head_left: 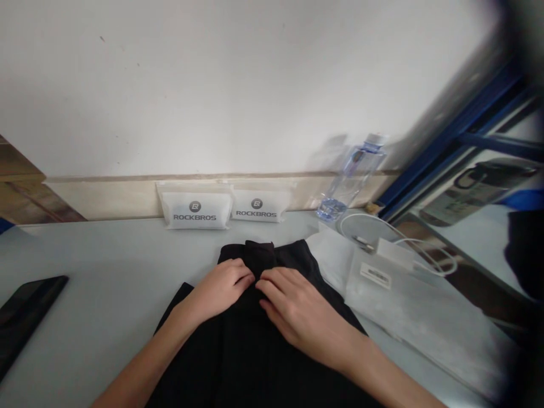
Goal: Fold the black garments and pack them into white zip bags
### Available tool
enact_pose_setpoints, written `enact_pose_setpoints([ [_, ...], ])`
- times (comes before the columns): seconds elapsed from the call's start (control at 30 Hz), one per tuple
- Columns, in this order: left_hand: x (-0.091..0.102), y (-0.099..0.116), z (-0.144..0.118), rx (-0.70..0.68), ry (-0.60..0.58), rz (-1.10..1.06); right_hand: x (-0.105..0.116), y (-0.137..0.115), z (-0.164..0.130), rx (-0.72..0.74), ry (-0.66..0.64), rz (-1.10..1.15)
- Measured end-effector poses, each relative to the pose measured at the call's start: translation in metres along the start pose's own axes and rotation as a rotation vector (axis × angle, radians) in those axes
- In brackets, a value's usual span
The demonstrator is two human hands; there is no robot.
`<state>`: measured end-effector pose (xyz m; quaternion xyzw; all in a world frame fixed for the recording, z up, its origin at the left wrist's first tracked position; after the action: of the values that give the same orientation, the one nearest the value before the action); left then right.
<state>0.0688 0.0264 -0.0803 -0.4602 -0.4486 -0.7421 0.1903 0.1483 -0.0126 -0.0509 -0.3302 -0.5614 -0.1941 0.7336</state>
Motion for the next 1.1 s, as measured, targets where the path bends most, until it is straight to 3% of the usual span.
enact_pose_setpoints([
  [0.07, 0.005, -0.005, 0.005, 0.005, 0.04, 0.0, -0.009, -0.011, -0.001, 0.046, -0.054, -0.019],
  [0.17, 0.024, -0.006, 0.0, 0.041, 0.19, 0.027, -0.016, -0.007, 0.003, 0.004, -0.101, 0.087],
  [0.27, 0.045, 0.003, -0.024, 0.077, 0.363, 0.041, -0.012, 0.013, 0.016, -0.056, -0.106, 0.219],
  [0.33, 0.053, 0.0, -0.05, 0.219, 0.509, -0.062, -0.008, 0.032, 0.028, -0.109, -0.095, 0.343],
  [0.4, 0.044, -0.013, -0.081, 0.468, 0.701, -0.371, -0.006, 0.05, 0.04, -0.175, -0.079, 0.507],
  [0.47, 0.013, -0.02, -0.102, 0.685, 0.864, -0.831, -0.007, 0.061, 0.049, -0.246, -0.063, 0.7],
  [0.53, -0.018, -0.012, -0.097, 0.751, 0.938, -1.234, -0.01, 0.061, 0.053, -0.308, -0.056, 0.91],
  [0.63, -0.035, 0.006, -0.063, 0.687, 0.901, -1.614, -0.017, 0.044, 0.046, -0.364, -0.09, 1.219],
  [0.77, -0.027, 0.015, -0.024, 0.53, 0.747, -1.889, -0.022, 0.025, 0.032, -0.42, -0.122, 1.538],
  [0.93, -0.016, 0.001, -0.013, 0.434, 0.646, -1.878, -0.035, 0.02, 0.026, -0.462, -0.164, 1.72],
  [1.1, -0.014, -0.008, -0.016, 0.556, 0.549, -1.662, -0.05, 0.021, 0.023, -0.481, -0.199, 1.612],
])
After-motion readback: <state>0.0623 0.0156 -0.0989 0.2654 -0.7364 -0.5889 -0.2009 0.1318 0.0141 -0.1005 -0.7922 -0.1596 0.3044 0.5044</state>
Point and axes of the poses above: each hand's wrist, its own z-axis towards the middle knuckle, its own x-axis out of the back of the hand, y = z × x, the point moved 9 cm from there along z, towards the middle knuckle, and after that the axes turned 7 degrees about -x, right-handed, at the moved point
